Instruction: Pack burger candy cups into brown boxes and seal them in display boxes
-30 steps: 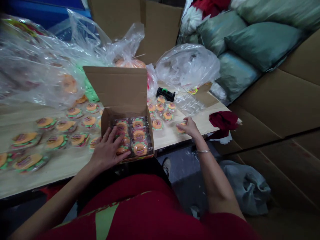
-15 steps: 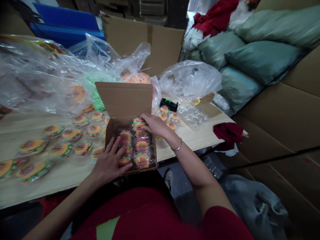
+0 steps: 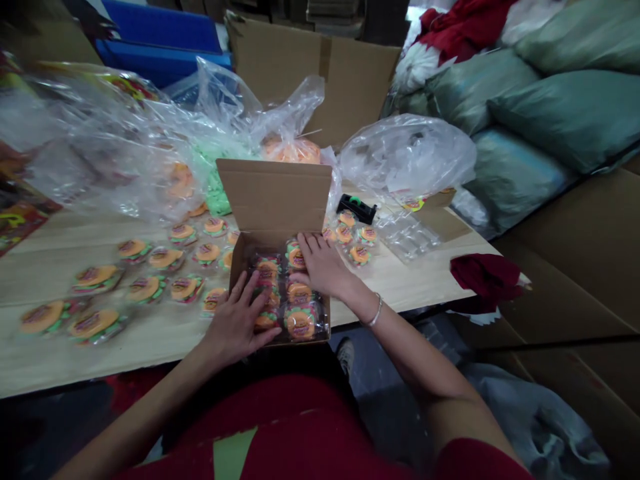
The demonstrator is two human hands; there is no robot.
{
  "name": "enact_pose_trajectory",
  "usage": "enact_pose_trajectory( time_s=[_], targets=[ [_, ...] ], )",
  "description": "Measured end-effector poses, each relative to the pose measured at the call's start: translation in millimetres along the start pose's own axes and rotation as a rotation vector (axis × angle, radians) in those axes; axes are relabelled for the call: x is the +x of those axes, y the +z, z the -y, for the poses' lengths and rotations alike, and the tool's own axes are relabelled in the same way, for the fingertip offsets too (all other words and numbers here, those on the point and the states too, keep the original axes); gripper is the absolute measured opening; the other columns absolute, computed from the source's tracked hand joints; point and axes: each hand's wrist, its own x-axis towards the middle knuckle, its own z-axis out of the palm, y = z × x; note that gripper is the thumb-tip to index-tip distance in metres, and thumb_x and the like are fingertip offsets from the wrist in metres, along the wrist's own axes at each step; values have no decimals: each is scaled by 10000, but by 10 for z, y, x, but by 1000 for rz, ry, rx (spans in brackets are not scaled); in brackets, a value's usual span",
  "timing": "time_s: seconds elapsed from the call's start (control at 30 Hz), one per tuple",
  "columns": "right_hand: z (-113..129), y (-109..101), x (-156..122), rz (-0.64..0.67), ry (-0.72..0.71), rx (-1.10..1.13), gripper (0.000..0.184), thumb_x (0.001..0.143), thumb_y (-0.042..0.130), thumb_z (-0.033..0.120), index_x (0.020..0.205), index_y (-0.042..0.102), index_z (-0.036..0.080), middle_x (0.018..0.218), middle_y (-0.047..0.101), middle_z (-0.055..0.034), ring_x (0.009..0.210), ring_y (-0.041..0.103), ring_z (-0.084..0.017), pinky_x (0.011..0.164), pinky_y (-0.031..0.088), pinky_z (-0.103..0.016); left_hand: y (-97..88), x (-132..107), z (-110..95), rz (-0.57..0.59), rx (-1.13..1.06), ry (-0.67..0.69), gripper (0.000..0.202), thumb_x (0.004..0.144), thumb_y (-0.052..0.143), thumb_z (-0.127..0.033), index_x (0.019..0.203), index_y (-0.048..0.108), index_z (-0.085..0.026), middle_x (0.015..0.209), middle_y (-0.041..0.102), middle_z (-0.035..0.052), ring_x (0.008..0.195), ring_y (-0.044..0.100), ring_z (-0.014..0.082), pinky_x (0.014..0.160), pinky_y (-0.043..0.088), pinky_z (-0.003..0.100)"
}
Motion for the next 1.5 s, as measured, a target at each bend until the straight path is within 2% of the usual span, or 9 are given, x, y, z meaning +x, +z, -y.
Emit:
enact_pose_trajectory(
  time_s=[0.3, 0.6, 0.73, 0.83, 0.93, 1.1, 1.27, 1.4, 1.5],
  targets=[
    [578, 283, -177, -71, 304, 109, 1064, 884, 413, 744, 1551, 126, -33, 1594, 128, -340, 1478, 110, -493, 1137, 73, -716, -40, -13, -47, 77, -19, -48, 781, 782, 617, -696, 1367, 523, -187, 1619, 237, 192, 1488, 181, 450, 1089, 345, 610],
    [863, 372, -249, -130, 331, 135, 820, 921, 439, 671, 1523, 338, 123, 1618, 176, -246, 1476, 55, -509, 1083, 65, -790, 4, -100, 101, -114, -239, -9, 738, 894, 469, -649, 1426, 445, -138, 1577, 336, 188, 1469, 276, 353, 1141, 309, 521],
    [839, 361, -238, -97, 339, 113, 823, 919, 427, 692, 1518, 357, 133, 1627, 161, -231, 1475, 49, -508, 1085, 68, -781, 143, -267, 374, -412, -240, -493, 472, 994, 345, -417, 1304, 543, -122, 1375, 520, 206, 1299, 473, 314, 1090, 378, 502],
    [852, 332, -237, -55, 356, 75, 829, 927, 406, 700, 1529, 342, 135, 1637, 145, -214, 1481, 39, -492, 1101, 66, -756, 290, -380, 502, -275, -68, -779, 498, 948, 461, -455, 1230, 602, -70, 1237, 556, 241, 1174, 515, 389, 976, 447, 554],
    [866, 307, -243, -23, 368, 44, 817, 936, 408, 686, 1538, 333, 139, 1641, 130, -208, 1485, 36, -482, 1113, 80, -735, 369, -459, 507, -210, -80, -816, 479, 903, 551, -503, 1172, 637, -116, 1241, 528, 227, 1165, 510, 401, 929, 480, 560],
    [862, 304, -254, -54, 344, 62, 750, 958, 401, 645, 1514, 383, 143, 1640, 128, -211, 1480, 48, -492, 1102, 74, -748, 517, -515, 404, -514, -499, -754, 479, 808, 687, -442, 1197, 572, -187, 1195, 542, 147, 1166, 539, 297, 970, 497, 463],
    [865, 322, -261, -96, 346, 87, 727, 955, 434, 624, 1496, 411, 140, 1633, 163, -208, 1484, 53, -480, 1111, 66, -743, 409, -481, 432, -798, -1001, -1006, 689, 595, 840, -392, 1156, 500, -182, 1008, 596, 56, 848, 648, 186, 766, 560, 335],
    [862, 324, -258, -112, 338, 102, 728, 946, 455, 624, 1500, 413, 154, 1633, 168, -198, 1489, 41, -472, 1119, 59, -740, -270, -191, 640, -875, -825, -644, 526, 657, 834, -369, 1087, 581, -203, 1020, 647, 33, 938, 663, 186, 882, 544, 342],
    [855, 307, -255, -96, 340, 106, 731, 946, 457, 619, 1506, 410, 152, 1636, 148, -201, 1492, 21, -470, 1120, 45, -741, -745, 370, 719, -351, -549, -86, 419, 769, 760, -378, 1147, 658, -228, 1127, 687, 64, 1045, 645, 216, 961, 507, 365]
  ],
)
